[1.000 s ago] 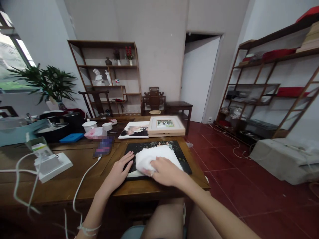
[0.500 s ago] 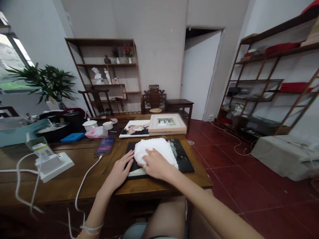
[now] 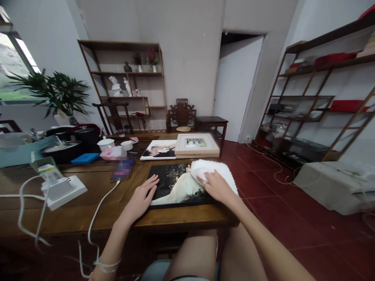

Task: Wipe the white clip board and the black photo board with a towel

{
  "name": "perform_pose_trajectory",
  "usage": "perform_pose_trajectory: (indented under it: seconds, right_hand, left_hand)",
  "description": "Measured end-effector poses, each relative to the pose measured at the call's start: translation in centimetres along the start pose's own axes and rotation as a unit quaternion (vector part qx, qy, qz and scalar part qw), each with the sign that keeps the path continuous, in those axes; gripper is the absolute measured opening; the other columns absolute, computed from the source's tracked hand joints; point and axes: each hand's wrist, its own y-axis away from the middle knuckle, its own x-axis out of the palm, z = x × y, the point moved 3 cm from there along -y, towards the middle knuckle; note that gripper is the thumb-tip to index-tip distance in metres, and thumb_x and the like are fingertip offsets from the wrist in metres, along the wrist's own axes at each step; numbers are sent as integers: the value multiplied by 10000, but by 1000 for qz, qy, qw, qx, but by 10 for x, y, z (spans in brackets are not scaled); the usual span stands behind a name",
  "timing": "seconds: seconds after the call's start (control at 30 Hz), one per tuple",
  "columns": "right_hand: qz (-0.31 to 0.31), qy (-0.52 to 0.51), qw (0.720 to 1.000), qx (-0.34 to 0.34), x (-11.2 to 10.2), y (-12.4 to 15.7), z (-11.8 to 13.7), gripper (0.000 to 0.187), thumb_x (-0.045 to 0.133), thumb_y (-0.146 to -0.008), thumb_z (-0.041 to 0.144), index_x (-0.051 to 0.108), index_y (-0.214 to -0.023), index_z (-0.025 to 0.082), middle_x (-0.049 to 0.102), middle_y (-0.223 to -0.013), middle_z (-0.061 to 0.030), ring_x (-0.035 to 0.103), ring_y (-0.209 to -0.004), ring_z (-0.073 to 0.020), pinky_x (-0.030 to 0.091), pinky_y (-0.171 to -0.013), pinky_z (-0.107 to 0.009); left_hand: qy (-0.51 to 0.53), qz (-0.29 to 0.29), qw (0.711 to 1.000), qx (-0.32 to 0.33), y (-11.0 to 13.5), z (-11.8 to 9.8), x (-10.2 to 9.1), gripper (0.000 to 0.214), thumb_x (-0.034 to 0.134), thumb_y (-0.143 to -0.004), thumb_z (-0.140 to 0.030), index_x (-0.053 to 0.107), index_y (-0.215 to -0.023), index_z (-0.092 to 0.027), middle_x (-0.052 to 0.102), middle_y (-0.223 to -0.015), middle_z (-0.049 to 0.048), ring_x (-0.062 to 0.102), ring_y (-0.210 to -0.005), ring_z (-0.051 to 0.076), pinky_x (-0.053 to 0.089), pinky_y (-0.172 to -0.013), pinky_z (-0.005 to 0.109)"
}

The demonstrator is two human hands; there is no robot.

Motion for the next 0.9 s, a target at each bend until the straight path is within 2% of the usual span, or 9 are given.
perform_pose_trajectory:
  seconds: [0.1, 0.27, 0.4, 0.5, 0.57, 0.63, 0.77, 0.83, 0.9]
  right_hand:
    - [0, 9, 1000, 7, 2, -30, 10, 322, 301, -876, 244, 596, -866, 118, 633, -938, -169, 536, -952, -278, 299, -859, -405]
    - [-12, -8, 998, -55, 12, -51, 60, 274, 373, -842, 232, 604, -944, 124, 586, -1096, -169, 435, -1135, -267, 218, -956, -447]
    - [-26, -46, 982, -182, 12, -21, 91, 277, 390, -843, 252, 626, -877, 113, 558, -1148, -193, 398, -1187, -244, 180, -1009, -423]
    - [-22, -76, 973, -216, 6, 18, 88, 206, 424, -804, 181, 622, -816, 129, 582, -1123, -168, 351, -1230, -215, 146, -1042, -383]
    - [-13, -89, 976, -197, 2, 39, 71, 190, 422, -800, 165, 611, -794, 145, 603, -1091, -140, 359, -1224, -210, 172, -1037, -359]
    - [-6, -84, 987, -139, -1, 51, 46, 228, 392, -838, 227, 595, -762, 158, 627, -1020, -129, 420, -1167, -236, 269, -979, -353]
    - [-3, -25, 1000, -5, -4, 44, 0, 317, 314, -873, 281, 569, -726, 164, 638, -781, -112, 566, -890, -253, 360, -850, -358]
    - [-9, -3, 999, 33, -4, 32, -6, 297, 309, -859, 229, 577, -759, 150, 636, -775, -120, 578, -813, -247, 360, -829, -372]
    - [-17, 12, 998, 56, -3, 20, 4, 275, 328, -831, 182, 597, -813, 128, 634, -888, -165, 560, -906, -284, 344, -840, -418]
  left_hand:
    - [6, 3, 1000, -1, 0, 0, 0, 373, 354, -861, -280, 581, -1109, -119, 503, -1266, 109, 386, -1233, 199, 294, -1042, 395]
    - [5, 0, 1000, 1, 0, 1, 0, 383, 347, -867, -287, 572, -1119, -106, 497, -1269, 119, 395, -1227, 200, 296, -1041, 397]
    - [11, -7, 1000, 5, 0, 4, 0, 376, 359, -862, -286, 576, -1120, -118, 509, -1258, 117, 412, -1215, 208, 310, -1033, 395]
    - [17, -6, 1000, 2, 0, 3, 0, 369, 373, -859, -286, 582, -1114, -121, 517, -1250, 114, 414, -1213, 212, 308, -1034, 398]
    - [15, -1, 1000, -5, 0, 3, 0, 378, 369, -862, -287, 578, -1117, -102, 511, -1254, 125, 410, -1216, 211, 300, -1038, 398]
    - [12, 0, 1000, -9, 0, 2, 0, 382, 360, -866, -285, 576, -1119, -99, 504, -1261, 125, 405, -1220, 207, 295, -1041, 399]
    - [9, 3, 1000, -5, 0, 1, 0, 370, 354, -869, -275, 577, -1121, -122, 504, -1264, 111, 392, -1230, 202, 290, -1043, 406]
    - [9, 9, 1000, -8, 0, 1, 0, 373, 347, -874, -278, 575, -1123, -119, 504, -1265, 113, 386, -1234, 200, 284, -1045, 403]
    - [13, 7, 1000, -13, 1, 0, -1, 387, 334, -884, -294, 554, -1150, -118, 483, -1285, 114, 381, -1237, 195, 274, -1051, 393]
